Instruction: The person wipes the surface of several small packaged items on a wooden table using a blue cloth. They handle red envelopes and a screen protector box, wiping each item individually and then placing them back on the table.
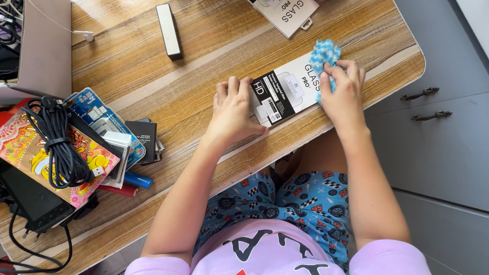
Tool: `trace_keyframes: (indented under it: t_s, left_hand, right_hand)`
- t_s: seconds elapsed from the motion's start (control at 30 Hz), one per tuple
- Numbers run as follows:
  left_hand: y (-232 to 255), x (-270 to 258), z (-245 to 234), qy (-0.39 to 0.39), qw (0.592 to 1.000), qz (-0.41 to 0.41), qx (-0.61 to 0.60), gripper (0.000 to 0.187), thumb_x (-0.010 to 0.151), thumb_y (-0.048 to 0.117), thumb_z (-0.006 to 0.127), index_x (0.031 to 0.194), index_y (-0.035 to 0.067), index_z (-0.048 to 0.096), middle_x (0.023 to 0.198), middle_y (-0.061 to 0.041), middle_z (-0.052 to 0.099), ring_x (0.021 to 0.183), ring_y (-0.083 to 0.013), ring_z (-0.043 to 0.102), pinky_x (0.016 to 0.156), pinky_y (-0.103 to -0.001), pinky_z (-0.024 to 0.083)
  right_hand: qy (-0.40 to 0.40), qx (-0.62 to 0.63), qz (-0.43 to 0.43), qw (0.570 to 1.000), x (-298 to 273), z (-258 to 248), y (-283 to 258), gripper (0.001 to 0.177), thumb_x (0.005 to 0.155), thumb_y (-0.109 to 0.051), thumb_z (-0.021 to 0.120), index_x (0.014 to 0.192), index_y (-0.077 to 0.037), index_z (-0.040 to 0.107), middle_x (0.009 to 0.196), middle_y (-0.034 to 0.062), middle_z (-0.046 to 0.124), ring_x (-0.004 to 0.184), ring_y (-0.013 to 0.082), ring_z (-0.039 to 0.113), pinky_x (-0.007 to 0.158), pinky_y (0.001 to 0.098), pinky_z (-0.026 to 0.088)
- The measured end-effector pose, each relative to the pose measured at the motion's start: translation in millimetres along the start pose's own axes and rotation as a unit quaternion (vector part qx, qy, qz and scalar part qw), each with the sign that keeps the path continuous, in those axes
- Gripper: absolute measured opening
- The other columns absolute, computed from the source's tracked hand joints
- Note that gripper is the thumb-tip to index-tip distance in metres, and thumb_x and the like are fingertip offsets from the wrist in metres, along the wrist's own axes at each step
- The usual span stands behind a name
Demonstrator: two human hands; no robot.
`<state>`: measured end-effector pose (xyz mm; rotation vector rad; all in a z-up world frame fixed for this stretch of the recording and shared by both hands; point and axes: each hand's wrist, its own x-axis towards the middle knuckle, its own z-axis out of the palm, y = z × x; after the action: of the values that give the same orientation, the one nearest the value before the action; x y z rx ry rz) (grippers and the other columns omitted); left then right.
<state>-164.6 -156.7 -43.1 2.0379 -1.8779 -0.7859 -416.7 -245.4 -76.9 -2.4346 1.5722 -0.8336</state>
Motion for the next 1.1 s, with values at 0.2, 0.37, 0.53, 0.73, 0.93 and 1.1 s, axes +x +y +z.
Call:
trace_keyframes:
  t_s: [0.2,0.37,0.53,0.73,0.93,1.1]
  left_hand:
    - [-1,0,1,0.004,1.0,0.0,0.001,0.13,0.041,0.038,0.102,0.147,0.005,0.035,0.136,-0.012,0.045,0.133,-0.036,0.036,0.115,-0.05,0.033]
    - [-3,-3,1,0.026,0.999,0.015,-0.014,0.129,0.042,0.038,0.102,0.147,0.005,0.036,0.135,-0.013,0.046,0.132,-0.0372,0.037,0.114,-0.05,0.034]
    - [-4,0,2,0.014,1.0,0.005,-0.01,0.13,0.041,0.039,0.103,0.148,0.005,0.035,0.134,-0.012,0.045,0.131,-0.0355,0.037,0.115,-0.049,0.032]
    - [-3,0,3,0.023,1.0,0.008,-0.019,0.129,0.039,0.036,0.103,0.146,0.006,0.037,0.134,-0.011,0.046,0.131,-0.0355,0.038,0.115,-0.05,0.033]
    - [-6,-3,4,0.037,0.999,0.019,-0.029,0.128,0.04,0.036,0.103,0.145,0.006,0.038,0.133,-0.012,0.047,0.13,-0.0365,0.039,0.114,-0.05,0.034]
    - [-4,-2,1,0.021,1.0,0.006,-0.02,0.128,0.04,0.036,0.103,0.146,0.007,0.037,0.133,-0.011,0.046,0.131,-0.035,0.038,0.114,-0.048,0.034]
  right_hand:
    - [-0.116,0.087,-0.036,0.989,6,16,-50,0.025,0.103,-0.02,0.066,0.116,0.001,0.071,0.129,0.018,0.057,0.13,0.0351,0.049,0.109,0.045,0.045]
    - [-0.18,0.111,-0.052,0.976,5,20,-71,0.036,0.101,-0.022,0.064,0.134,-0.011,0.07,0.126,0.0141,0.06,0.125,0.0323,0.051,0.111,0.0491,0.039]
    - [-0.083,0.009,0.039,0.996,21,9,-35,0.035,0.108,-0.02,0.058,0.14,-0.009,0.067,0.135,0.0218,0.054,0.127,0.0367,0.045,0.11,0.0507,0.043]
    - [-0.103,-0.004,0.003,0.995,11,31,-50,0.034,0.11,-0.02,0.058,0.139,-0.004,0.066,0.138,0.0191,0.057,0.127,0.0369,0.045,0.109,0.052,0.042]
    - [-0.162,0.092,-0.021,0.982,0,26,-69,0.032,0.101,-0.022,0.065,0.131,-0.011,0.072,0.134,0.0088,0.063,0.123,0.0324,0.047,0.109,0.0474,0.046]
    - [-0.054,-0.009,0.033,0.998,17,12,-35,0.03,0.105,-0.017,0.067,0.13,-0.003,0.073,0.138,0.0148,0.061,0.127,0.0349,0.042,0.111,0.0474,0.042]
